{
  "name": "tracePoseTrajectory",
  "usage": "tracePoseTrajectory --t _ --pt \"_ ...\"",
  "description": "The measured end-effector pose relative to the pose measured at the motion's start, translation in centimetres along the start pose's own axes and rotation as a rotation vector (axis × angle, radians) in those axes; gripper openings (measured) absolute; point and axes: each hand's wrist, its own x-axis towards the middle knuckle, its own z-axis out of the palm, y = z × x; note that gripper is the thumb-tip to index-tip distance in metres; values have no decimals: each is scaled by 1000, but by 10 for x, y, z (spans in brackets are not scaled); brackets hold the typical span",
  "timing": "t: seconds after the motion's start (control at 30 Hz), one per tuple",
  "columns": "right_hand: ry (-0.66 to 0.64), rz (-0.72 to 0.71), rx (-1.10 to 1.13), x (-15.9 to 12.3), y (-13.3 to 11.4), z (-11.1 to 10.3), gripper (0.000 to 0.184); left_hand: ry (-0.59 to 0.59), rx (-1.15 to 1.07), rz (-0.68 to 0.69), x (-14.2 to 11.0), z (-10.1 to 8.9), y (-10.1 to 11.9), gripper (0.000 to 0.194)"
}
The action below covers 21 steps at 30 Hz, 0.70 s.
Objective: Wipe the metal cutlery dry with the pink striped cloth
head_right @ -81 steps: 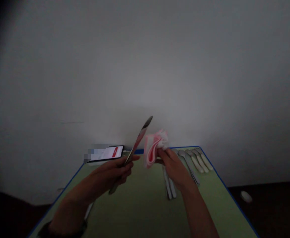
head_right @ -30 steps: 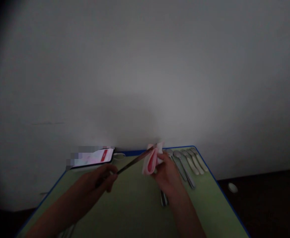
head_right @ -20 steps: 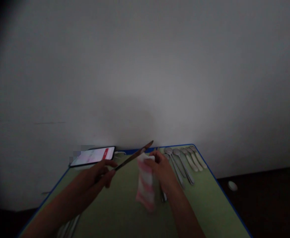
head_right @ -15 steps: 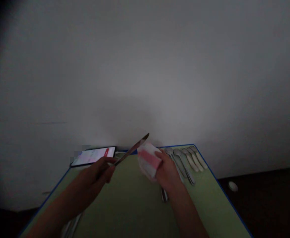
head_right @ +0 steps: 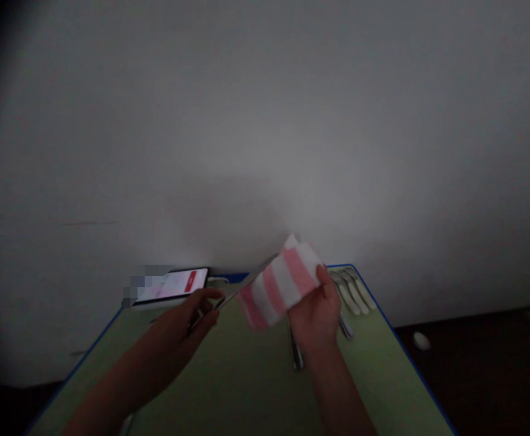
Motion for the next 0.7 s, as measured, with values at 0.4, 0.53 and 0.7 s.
tracePoseTrajectory --t 0.4,0.53,0.7 --pt "-87 -804 -1046 -11 15 -2 14 -103 36 55 -3 19 10 25" --pt "-433 -625 -1455 -10 25 -13 21 -58 -62 113 -2 22 16 18" --pt "-544 -604 -1533 -16 28 -11 27 27 -88 93 0 22 18 7"
